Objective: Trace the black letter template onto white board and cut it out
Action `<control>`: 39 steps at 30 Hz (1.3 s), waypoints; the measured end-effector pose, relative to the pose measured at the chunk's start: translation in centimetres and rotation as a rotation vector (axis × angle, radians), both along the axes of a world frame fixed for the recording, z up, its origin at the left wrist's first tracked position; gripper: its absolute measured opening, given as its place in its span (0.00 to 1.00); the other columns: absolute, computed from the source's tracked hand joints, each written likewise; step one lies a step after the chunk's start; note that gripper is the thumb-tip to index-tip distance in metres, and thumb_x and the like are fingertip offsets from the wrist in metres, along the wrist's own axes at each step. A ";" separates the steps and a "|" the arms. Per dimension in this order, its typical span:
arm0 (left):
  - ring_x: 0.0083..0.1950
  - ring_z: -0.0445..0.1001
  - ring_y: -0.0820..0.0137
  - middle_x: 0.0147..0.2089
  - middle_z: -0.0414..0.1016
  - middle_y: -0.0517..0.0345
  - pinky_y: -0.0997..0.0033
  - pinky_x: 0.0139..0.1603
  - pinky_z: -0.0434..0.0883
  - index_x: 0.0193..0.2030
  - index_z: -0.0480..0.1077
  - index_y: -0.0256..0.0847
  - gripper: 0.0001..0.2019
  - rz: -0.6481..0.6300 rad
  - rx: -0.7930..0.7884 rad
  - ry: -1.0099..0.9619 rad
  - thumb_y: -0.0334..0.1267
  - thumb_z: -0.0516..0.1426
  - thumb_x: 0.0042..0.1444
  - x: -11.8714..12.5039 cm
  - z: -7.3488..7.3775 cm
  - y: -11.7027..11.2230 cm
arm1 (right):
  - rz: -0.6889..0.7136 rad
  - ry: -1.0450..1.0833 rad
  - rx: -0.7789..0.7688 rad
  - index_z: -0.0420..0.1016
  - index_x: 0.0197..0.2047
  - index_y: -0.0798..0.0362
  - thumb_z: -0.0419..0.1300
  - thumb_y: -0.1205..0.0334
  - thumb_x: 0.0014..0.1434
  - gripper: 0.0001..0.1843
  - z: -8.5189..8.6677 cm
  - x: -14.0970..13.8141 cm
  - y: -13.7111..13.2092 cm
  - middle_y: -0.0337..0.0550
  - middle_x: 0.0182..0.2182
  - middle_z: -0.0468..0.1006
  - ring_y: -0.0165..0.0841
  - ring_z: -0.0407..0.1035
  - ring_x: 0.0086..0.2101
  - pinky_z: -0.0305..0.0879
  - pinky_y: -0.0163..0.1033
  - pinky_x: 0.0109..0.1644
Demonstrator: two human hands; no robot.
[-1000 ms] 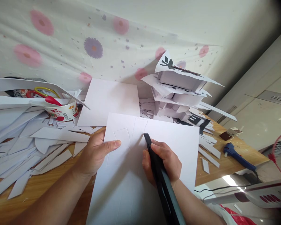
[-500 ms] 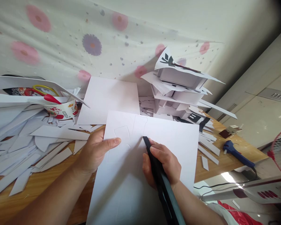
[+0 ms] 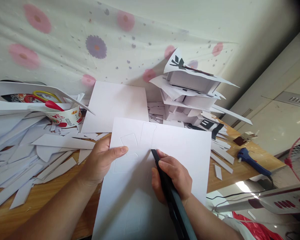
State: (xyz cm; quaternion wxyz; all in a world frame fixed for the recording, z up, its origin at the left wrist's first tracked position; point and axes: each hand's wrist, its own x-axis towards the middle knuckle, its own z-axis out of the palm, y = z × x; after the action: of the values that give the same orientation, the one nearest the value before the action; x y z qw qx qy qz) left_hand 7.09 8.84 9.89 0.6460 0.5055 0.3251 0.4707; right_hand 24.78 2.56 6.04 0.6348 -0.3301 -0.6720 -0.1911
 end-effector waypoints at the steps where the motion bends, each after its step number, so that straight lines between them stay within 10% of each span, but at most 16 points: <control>1: 0.47 0.76 0.54 0.46 0.79 0.52 0.64 0.42 0.74 0.46 0.76 0.43 0.20 0.005 -0.004 -0.001 0.41 0.67 0.44 0.0 0.1 0.0 | 0.008 0.003 -0.002 0.69 0.43 0.56 0.57 0.78 0.48 0.18 0.0 0.0 0.0 0.40 0.26 0.74 0.36 0.77 0.33 0.81 0.42 0.38; 13: 0.44 0.77 0.51 0.38 0.80 0.52 0.56 0.44 0.75 0.46 0.76 0.43 0.21 0.045 -0.080 -0.022 0.39 0.68 0.41 0.2 0.7 -0.6 | 0.267 0.257 -0.173 0.68 0.45 0.51 0.58 0.75 0.51 0.18 -0.1 1.4 -0.7 0.38 0.28 0.74 0.31 0.73 0.29 0.78 0.44 0.38; 24: 0.42 0.77 0.55 0.40 0.80 0.52 0.64 0.38 0.74 0.40 0.74 0.40 0.16 0.201 -0.036 -0.128 0.39 0.66 0.42 0.5 0.4 -0.8 | 0.253 0.294 -0.297 0.67 0.41 0.49 0.62 0.67 0.54 0.12 3.9 2.9 2.4 0.37 0.29 0.75 0.29 0.70 0.26 0.67 0.35 0.27; 39: 0.45 0.77 0.52 0.44 0.79 0.49 0.60 0.41 0.75 0.46 0.75 0.41 0.23 0.106 -0.103 -0.111 0.39 0.67 0.39 0.2 -0.1 -0.1 | 0.061 0.145 -0.190 0.68 0.39 0.48 0.60 0.72 0.51 0.13 3.9 1.7 3.1 0.35 0.28 0.74 0.28 0.70 0.25 0.67 0.34 0.27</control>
State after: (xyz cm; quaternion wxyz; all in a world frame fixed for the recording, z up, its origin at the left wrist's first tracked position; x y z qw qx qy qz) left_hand 7.25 8.74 9.83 0.6624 0.4268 0.3389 0.5140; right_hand 26.43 5.64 9.98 0.6531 -0.3813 -0.6491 -0.0826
